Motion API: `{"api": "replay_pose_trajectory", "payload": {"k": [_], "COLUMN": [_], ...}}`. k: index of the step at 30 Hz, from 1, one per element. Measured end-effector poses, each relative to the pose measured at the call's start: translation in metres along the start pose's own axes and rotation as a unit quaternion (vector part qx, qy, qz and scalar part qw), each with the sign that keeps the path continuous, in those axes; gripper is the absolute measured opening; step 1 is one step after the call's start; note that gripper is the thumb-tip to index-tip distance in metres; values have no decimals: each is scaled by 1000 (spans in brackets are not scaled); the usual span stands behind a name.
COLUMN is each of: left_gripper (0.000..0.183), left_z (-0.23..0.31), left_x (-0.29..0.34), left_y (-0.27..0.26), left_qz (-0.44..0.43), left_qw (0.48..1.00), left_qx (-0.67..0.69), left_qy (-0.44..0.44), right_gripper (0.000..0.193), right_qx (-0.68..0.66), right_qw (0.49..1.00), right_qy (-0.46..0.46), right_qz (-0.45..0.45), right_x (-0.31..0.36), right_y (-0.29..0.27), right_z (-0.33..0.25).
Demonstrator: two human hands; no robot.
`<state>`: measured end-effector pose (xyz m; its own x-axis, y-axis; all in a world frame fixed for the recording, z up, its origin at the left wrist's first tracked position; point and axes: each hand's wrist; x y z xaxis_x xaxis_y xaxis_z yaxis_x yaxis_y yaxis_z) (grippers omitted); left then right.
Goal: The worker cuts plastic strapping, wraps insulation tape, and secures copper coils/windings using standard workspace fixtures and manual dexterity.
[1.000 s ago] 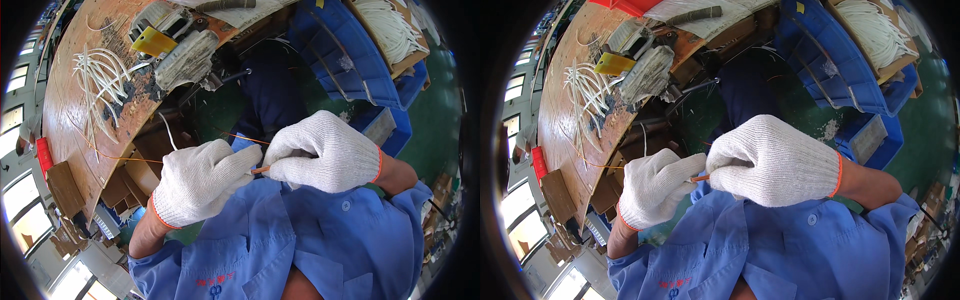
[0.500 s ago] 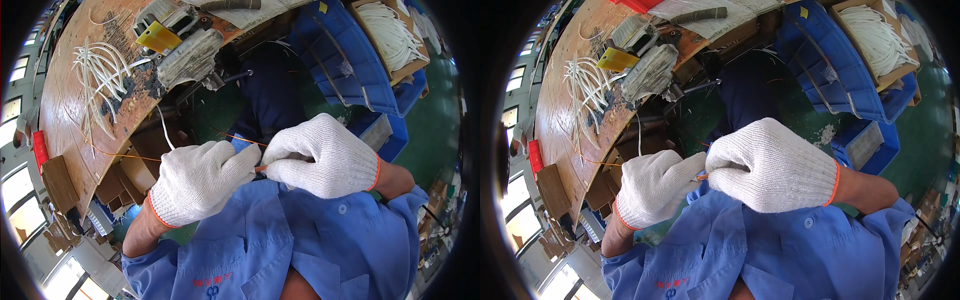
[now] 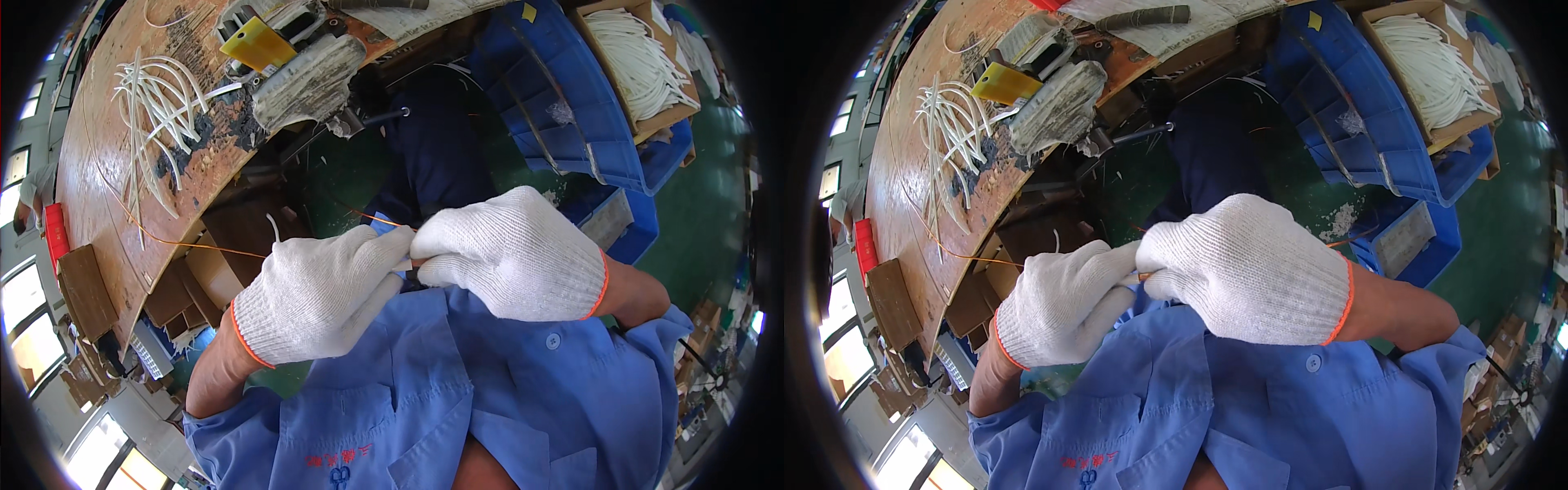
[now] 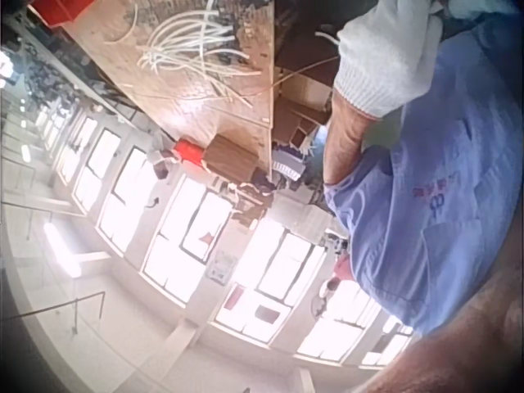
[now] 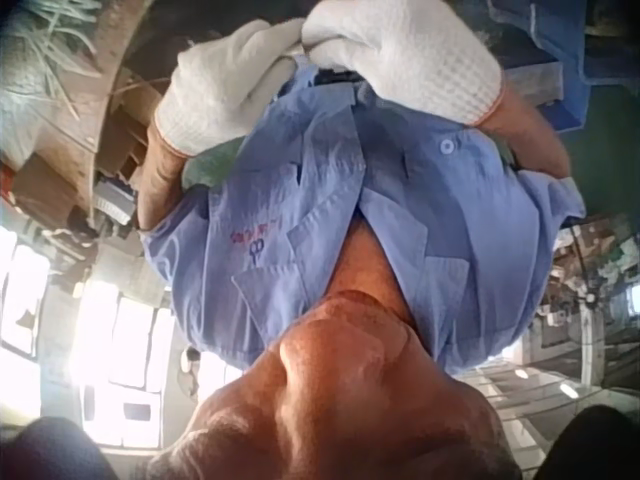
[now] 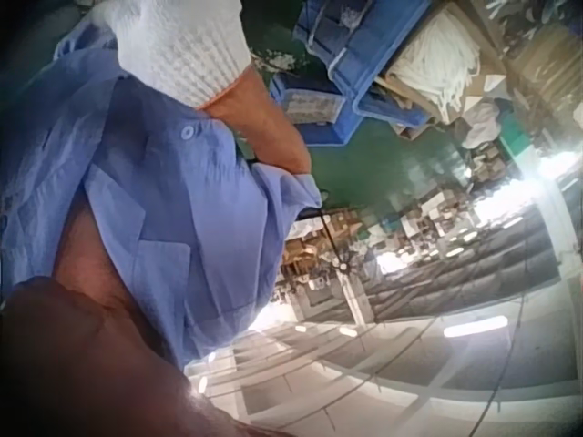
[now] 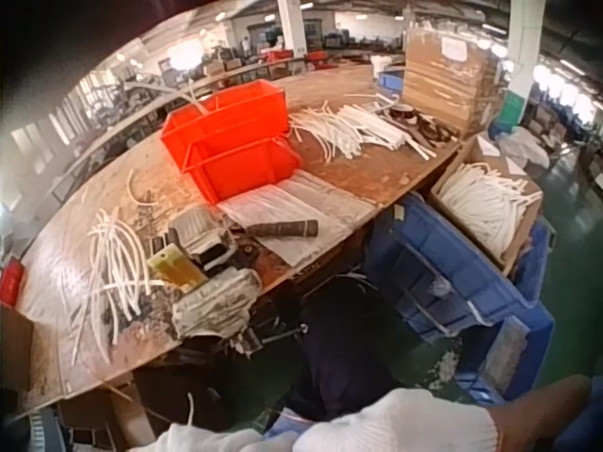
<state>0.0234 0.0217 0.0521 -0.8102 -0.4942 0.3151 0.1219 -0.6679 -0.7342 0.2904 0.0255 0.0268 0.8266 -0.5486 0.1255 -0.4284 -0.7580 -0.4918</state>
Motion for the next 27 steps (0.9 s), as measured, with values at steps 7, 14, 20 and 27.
{"api": "replay_pose_trajectory", "payload": {"k": [7,14,20,27], "left_gripper": [32,28,34,25], "left_z": [-1,-20,-22,-23], "left_x": [2,10,7,1], "left_y": [5,11,0,6], "left_qz": [-39,-42,-153,-123], "left_qw": [997,974,889,937], "left_qx": [64,219,432,318], "left_qy": [-2,30,-2,80], "right_gripper": [48,55,19,16], "right_qx": [86,-69,53,-161], "right_qw": [995,997,998,978], "right_qy": [47,28,-7,-77], "right_qz": [-17,-16,-11,-108], "right_x": [-4,-5,6,-11], "right_y": [14,5,4,-11], "right_z": [-10,-6,5,34]}}
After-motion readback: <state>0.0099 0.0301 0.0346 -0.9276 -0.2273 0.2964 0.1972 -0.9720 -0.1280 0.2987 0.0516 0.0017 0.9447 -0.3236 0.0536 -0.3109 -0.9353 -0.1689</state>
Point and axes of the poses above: each hand's wrist, its own x-axis away from the middle knuckle, its own y-axis out of the palm, z = x × y, and after that the axes turned 15 degrees about -z, right-handed
